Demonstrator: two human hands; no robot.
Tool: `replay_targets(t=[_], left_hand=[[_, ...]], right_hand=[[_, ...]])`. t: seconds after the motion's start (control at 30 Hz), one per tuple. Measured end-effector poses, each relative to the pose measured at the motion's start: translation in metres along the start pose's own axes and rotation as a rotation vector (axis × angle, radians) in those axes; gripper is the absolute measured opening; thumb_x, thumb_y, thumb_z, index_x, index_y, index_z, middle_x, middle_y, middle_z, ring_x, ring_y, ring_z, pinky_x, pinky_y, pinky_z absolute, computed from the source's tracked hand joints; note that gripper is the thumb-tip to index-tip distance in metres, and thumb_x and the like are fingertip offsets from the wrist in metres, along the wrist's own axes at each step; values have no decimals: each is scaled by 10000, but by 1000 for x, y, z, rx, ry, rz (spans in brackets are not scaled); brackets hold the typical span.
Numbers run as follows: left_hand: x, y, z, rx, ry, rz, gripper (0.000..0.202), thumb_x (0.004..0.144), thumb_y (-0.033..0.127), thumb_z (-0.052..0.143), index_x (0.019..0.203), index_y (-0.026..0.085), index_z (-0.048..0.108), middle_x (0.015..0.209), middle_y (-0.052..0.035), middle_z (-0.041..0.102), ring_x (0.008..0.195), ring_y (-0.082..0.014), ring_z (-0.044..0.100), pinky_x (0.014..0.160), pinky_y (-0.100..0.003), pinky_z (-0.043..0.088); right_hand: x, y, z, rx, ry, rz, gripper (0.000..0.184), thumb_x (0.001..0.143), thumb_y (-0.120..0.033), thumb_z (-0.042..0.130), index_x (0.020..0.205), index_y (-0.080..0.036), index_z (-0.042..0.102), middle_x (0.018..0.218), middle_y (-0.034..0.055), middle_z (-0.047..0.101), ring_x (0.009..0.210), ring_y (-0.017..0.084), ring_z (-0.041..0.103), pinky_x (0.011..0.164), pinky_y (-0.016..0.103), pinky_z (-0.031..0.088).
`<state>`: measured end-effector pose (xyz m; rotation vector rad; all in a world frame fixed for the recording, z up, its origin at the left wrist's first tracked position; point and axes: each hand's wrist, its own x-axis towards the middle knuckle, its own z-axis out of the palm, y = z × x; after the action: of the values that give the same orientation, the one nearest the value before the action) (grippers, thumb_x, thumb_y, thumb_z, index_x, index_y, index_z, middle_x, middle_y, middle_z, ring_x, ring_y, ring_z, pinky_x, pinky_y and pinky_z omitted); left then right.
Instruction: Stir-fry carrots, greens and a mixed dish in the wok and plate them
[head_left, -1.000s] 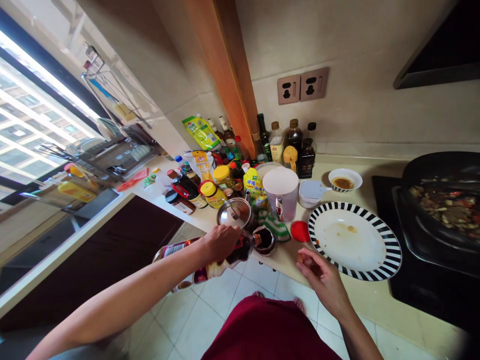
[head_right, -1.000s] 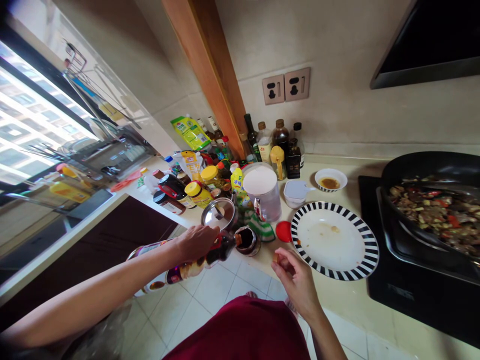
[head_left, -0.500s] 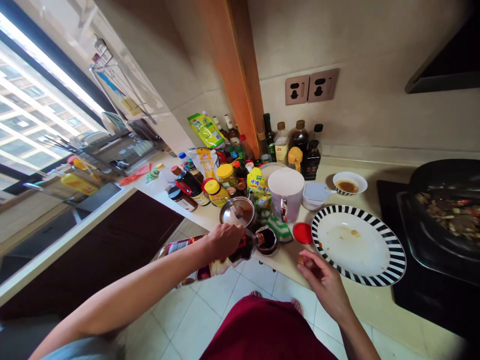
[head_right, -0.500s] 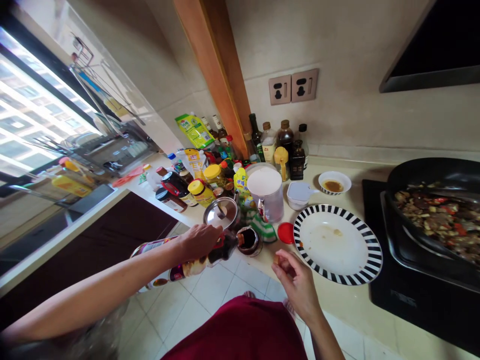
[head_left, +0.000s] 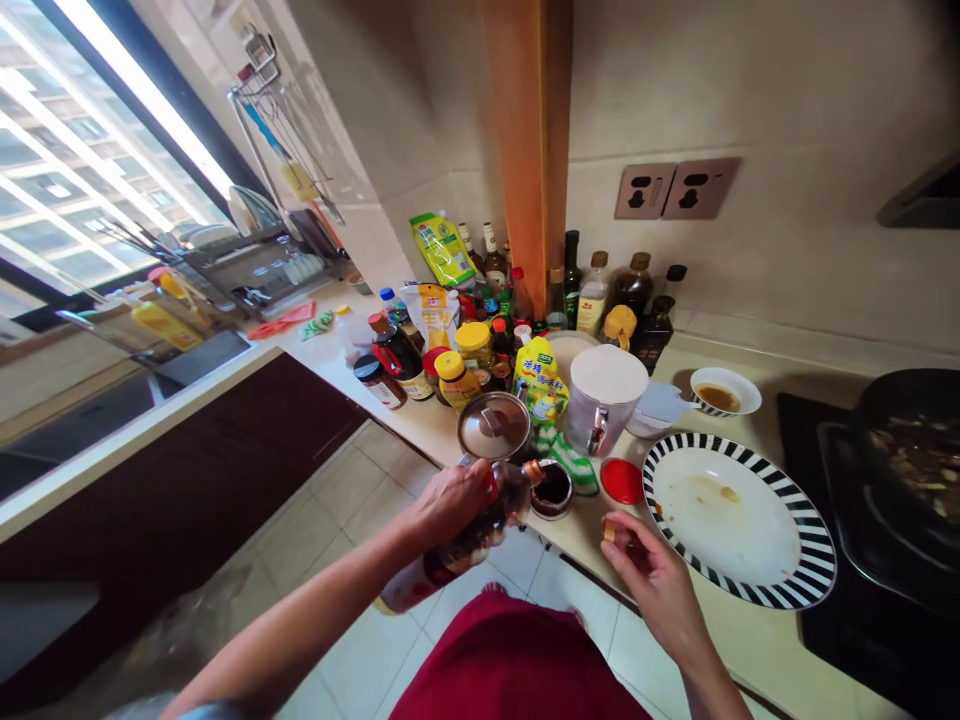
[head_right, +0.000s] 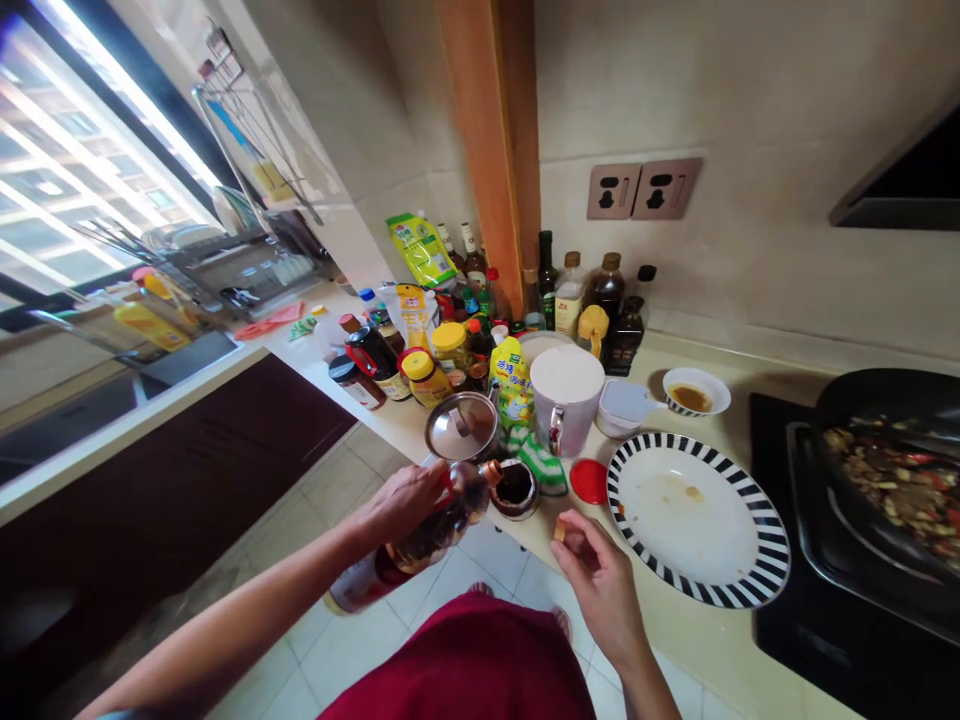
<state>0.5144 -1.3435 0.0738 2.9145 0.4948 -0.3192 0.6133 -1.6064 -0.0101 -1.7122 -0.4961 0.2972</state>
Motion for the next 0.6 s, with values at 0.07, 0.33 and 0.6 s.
replay_targets(t=[0.07,0.33,0.6], left_hand=[[-5,-3,6,-112,54,29,147,897,256,335,858,211,469,628,15,542,549,-124,521,518,-234,294],[-27,-15,21,-477,119,217,108,833,144,343,756,216,370,571,74,351,503,-79,293,511,-224,233],[-39,-41,15,-649,77,324,160,813,171,375,683,213,292,552,77,314,504,-69,248,513,-218,245]], right_hand=[[8,-9,6,-25,-12,-35,361,768,-418,640,1048,-190,627,920,76,688,797,178,649,727,280,555],[48,-80,35,-256,-276,-393,287,790,-224,630,1072,-245,674,1122,54,683,1025,197,631,915,334,508],[50,-125,53,-405,-608,-582,284,832,-200,605,1099,-267,670,1116,44,687,1051,204,618,918,345,499]])
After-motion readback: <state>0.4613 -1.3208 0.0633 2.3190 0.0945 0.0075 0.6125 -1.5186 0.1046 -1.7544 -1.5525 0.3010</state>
